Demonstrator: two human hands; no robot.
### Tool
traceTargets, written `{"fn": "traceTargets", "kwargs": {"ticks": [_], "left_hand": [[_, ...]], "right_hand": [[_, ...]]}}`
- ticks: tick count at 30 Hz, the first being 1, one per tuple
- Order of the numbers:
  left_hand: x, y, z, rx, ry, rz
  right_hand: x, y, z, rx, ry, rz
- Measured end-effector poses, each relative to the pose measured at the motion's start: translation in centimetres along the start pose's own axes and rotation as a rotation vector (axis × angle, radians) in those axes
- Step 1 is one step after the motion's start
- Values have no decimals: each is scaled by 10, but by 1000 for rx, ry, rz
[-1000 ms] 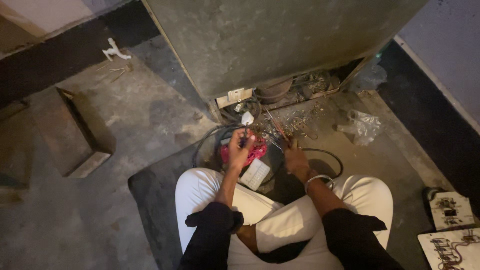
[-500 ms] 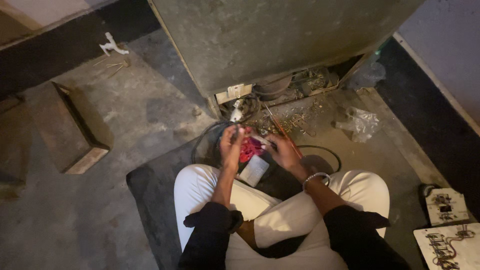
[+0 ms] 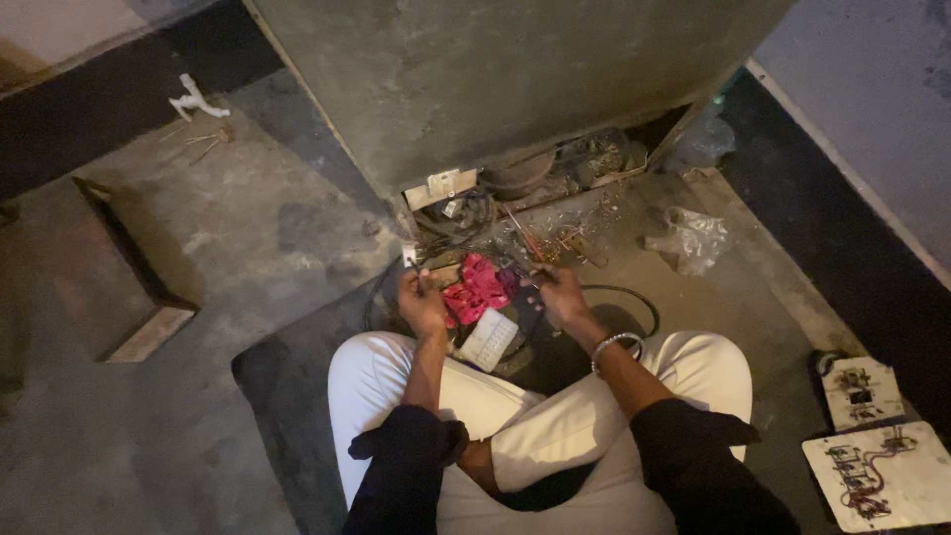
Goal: The person sits on the floor and uses a screwdriver to strip and connect wires inside a small electrical box. They twist wires together, secure them with connectors, and adjust components within the box.
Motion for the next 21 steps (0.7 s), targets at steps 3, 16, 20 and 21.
{"fn": "traceTargets", "kwargs": {"ticks": [3, 16, 20, 21], "left_hand": [[-35, -3, 4, 121, 364, 372], [65, -95, 43, -539, -29, 147], [53, -112, 61, -796, 244, 171], [52, -112, 62, -828, 197, 115]], "right_hand": [[9, 3, -6, 12, -28, -100], [-43, -38, 28, -303, 100, -409], [-37, -43, 32, -287, -1, -377], [-30, -43, 29, -281, -7, -366]]}}
Point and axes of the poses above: each hand's wrist, its own z-axis away from the middle knuckle, its own y-axis out of the back of the hand, x = y × z, the point moved 8 cm from there along -z, towards the middle knuckle, and after that the axes turned 13 degrees about -x, right-handed, at the moved point
